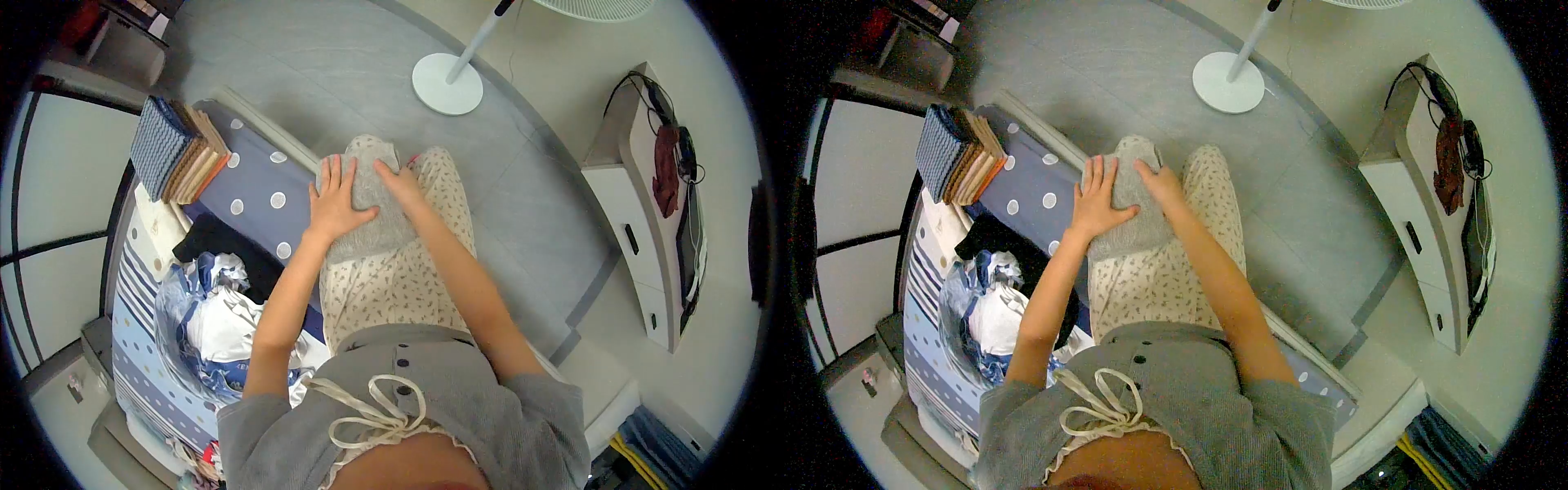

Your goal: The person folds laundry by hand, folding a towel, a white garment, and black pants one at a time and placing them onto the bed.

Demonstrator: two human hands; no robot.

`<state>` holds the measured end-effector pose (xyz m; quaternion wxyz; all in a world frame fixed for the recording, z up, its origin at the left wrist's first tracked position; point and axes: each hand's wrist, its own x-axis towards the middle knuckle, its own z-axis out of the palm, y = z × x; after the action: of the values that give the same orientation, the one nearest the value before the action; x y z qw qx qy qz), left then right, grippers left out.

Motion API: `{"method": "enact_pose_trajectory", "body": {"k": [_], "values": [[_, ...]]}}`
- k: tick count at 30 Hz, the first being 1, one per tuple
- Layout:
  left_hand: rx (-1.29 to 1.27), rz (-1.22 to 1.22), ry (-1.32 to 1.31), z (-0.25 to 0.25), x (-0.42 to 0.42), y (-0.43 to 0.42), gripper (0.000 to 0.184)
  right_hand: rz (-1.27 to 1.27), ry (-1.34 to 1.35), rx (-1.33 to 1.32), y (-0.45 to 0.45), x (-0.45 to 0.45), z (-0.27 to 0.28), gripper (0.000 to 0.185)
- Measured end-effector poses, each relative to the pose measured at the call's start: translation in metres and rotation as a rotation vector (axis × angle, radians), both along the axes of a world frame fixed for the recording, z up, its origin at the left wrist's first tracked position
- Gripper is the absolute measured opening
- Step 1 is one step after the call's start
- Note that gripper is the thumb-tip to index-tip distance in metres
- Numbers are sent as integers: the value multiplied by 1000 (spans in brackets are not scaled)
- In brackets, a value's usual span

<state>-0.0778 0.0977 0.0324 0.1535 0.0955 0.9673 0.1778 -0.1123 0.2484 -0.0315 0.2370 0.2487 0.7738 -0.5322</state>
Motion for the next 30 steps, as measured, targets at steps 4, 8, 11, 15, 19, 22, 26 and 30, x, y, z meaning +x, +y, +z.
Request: {"method": "enact_pose_trajectory", "body": {"k": [4, 8, 11, 15, 19, 22, 26, 30], "values": [[143, 48, -21, -19, 2, -6, 105, -10, 206, 29, -4, 9, 2, 72], [420, 141, 46, -42, 5, -14, 105, -20, 216, 156, -7, 11, -17, 74], [470, 196, 44, -55, 2, -18, 98, -16, 228, 168, -8, 10, -14, 74], [847, 485, -162, -63, -14, -28, 82, -57, 301, 129, -11, 15, -4, 74], [1221, 781, -466, -43, -17, -44, 69, -48, 190, 146, -9, 19, 5, 73], [1198, 906, -703, -42, -29, -64, 66, -1, 223, 100, -12, 15, 16, 71], [1234, 859, -740, -41, -33, -99, 61, 100, 333, 9, -27, 1, 11, 68], [1372, 928, -428, -47, -25, -132, 54, 153, 410, -57, -67, -11, 40, 63]]}}
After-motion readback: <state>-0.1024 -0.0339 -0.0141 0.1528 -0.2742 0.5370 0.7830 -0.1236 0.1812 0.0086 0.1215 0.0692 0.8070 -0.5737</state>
